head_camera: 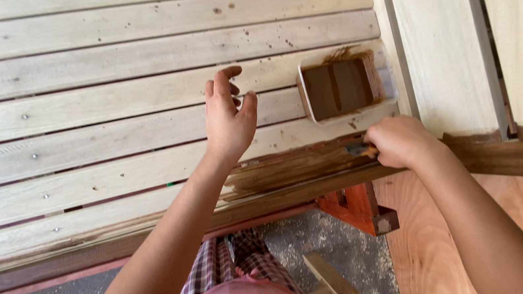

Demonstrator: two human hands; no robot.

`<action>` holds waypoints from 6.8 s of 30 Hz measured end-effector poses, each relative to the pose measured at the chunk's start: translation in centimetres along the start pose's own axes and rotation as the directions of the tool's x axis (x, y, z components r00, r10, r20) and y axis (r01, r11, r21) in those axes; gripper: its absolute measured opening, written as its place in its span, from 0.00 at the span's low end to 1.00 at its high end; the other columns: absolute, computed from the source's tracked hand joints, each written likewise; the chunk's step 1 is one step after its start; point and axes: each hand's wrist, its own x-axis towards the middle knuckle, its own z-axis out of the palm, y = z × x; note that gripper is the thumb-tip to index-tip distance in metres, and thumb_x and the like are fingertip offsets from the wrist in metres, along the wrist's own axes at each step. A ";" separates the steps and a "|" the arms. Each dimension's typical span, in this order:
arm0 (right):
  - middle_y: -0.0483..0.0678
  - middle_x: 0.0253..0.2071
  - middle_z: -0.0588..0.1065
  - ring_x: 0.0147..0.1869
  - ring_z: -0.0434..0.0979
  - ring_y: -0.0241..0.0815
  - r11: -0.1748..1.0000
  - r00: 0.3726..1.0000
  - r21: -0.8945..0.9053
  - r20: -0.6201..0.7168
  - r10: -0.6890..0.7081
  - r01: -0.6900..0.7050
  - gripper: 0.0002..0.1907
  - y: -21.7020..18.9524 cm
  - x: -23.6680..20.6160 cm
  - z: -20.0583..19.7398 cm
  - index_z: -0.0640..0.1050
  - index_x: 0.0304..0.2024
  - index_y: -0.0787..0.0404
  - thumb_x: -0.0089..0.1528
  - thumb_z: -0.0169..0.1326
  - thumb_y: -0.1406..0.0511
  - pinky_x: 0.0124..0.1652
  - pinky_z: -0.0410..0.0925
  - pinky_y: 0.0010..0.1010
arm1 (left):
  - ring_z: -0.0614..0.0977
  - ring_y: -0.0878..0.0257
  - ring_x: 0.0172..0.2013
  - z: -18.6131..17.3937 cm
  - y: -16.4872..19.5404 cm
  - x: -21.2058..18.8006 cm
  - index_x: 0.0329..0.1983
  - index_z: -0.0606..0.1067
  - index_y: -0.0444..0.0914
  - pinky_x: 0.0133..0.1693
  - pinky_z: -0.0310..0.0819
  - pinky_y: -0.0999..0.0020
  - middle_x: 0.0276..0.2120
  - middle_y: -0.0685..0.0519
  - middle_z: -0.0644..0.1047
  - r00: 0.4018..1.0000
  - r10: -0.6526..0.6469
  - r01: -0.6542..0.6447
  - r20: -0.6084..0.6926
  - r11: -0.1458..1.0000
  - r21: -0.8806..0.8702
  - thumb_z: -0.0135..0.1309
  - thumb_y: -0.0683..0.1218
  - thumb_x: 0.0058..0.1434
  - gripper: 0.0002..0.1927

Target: The person applies brown wood stain to the slatted wooden frame of a bench using a wide brush, dipping the brush into a plastic container of stain and brushing the stain along the wood rails and edges, working progressively along the length of the bench.

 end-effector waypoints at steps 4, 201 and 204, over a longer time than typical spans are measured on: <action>0.46 0.32 0.83 0.39 0.84 0.42 0.973 0.996 0.220 0.062 0.057 -0.070 0.04 1.7 -1.2 -1.3 0.84 0.35 0.52 0.57 0.62 0.67 0.42 0.76 0.38 | 0.74 0.58 0.39 0.4 0.4 -0.4 0.59 0.69 0.37 0.39 0.74 0.63 0.45 0.44 0.71 1.000 0.030 -0.030 0.002 0.999 -0.017 0.54 0.39 0.61 0.22; 0.51 0.40 0.84 0.43 0.84 0.44 -0.007 0.537 0.606 -0.710 -0.457 0.795 0.12 -14.5 7.6 -5.4 0.84 0.40 0.61 0.54 0.69 0.68 0.48 0.77 0.36 | 0.78 0.60 0.38 -17.3 -6.3 -14.3 0.48 0.76 0.35 0.39 0.75 0.65 0.39 0.49 0.77 0.769 -0.231 0.351 -0.595 0.932 0.092 0.53 0.48 0.69 0.11; 0.49 0.42 0.84 0.47 0.85 0.41 -0.069 0.358 0.421 -0.837 -0.414 0.905 0.10 -21.3 7.5 -6.0 0.83 0.40 0.60 0.57 0.67 0.67 0.52 0.78 0.35 | 0.78 0.60 0.38 -17.0 -6.6 -14.3 0.48 0.76 0.36 0.39 0.74 0.64 0.39 0.49 0.77 0.757 -0.281 0.399 -0.590 0.913 0.078 0.53 0.48 0.69 0.11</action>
